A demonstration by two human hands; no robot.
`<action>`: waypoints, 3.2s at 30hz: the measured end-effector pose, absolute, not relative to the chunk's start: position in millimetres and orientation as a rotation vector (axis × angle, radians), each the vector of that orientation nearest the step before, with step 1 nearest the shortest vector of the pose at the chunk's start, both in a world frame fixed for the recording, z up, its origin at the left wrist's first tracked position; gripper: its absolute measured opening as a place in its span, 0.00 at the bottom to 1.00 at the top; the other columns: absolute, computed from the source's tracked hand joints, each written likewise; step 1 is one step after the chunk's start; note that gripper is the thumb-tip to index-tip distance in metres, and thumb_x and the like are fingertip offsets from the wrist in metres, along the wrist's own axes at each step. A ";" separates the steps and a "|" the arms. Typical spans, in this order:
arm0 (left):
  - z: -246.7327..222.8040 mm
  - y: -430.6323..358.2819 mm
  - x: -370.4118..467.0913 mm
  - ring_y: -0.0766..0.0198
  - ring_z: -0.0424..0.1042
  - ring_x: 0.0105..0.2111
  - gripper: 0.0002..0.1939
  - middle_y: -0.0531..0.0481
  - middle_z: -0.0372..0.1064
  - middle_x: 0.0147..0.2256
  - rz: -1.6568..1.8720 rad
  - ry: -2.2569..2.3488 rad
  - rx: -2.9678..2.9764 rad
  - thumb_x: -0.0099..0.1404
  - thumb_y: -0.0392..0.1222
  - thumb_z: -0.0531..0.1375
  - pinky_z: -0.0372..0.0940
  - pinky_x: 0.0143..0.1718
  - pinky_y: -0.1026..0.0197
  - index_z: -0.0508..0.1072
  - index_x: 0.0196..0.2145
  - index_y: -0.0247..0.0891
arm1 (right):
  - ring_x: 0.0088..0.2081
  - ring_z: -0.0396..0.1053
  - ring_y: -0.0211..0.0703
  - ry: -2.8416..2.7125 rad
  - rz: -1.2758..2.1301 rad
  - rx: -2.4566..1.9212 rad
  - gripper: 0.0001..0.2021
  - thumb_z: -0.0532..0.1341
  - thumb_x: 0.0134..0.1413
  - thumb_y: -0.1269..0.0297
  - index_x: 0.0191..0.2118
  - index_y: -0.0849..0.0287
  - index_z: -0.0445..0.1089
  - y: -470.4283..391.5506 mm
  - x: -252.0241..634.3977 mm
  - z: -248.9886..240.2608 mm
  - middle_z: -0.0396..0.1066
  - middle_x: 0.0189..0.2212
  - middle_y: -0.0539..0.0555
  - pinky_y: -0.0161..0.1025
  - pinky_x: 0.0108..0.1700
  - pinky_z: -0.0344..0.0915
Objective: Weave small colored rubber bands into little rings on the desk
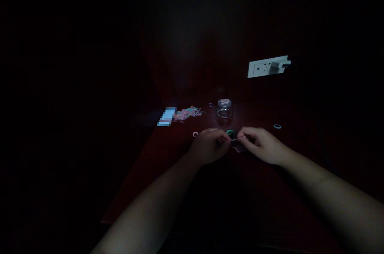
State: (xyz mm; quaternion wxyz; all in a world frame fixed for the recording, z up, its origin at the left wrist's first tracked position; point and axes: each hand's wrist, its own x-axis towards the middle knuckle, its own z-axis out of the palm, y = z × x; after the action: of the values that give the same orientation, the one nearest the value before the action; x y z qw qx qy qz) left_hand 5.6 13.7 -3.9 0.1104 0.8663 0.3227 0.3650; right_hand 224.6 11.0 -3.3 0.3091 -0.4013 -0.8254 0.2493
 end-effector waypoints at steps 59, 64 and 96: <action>-4.7 16.9 2.7 0.69 0.66 0.26 0.03 0.53 0.68 0.26 1.083 0.933 2.548 0.62 0.36 0.58 0.62 0.29 0.65 0.70 0.30 0.37 | 0.27 0.65 0.39 -2.439 0.420 -1.165 0.07 0.59 0.54 0.65 0.28 0.57 0.71 25.8 243.7 -5.2 0.71 0.24 0.50 0.37 0.31 0.58; -3.9 16.5 3.1 0.69 0.66 0.26 0.03 0.53 0.68 0.26 1.069 0.923 2.538 0.62 0.36 0.58 0.62 0.29 0.65 0.70 0.29 0.38 | 0.26 0.65 0.39 -2.418 0.432 -1.189 0.06 0.59 0.53 0.64 0.28 0.57 0.72 26.1 243.2 -6.0 0.70 0.24 0.49 0.37 0.31 0.57; -3.2 15.9 4.6 0.69 0.67 0.27 0.02 0.53 0.69 0.27 1.034 0.932 2.516 0.60 0.36 0.59 0.62 0.29 0.65 0.71 0.30 0.37 | 0.38 0.71 0.48 -2.505 0.329 -1.143 0.11 0.66 0.49 0.61 0.40 0.56 0.76 20.6 235.8 -0.6 0.73 0.36 0.54 0.43 0.42 0.64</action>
State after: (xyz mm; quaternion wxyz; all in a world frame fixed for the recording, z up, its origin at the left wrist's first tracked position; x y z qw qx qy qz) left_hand 4.6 15.9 -3.2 0.1326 0.8672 0.3212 0.3566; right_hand 235.8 20.6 -0.6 0.1834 -0.4053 -0.8880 0.1167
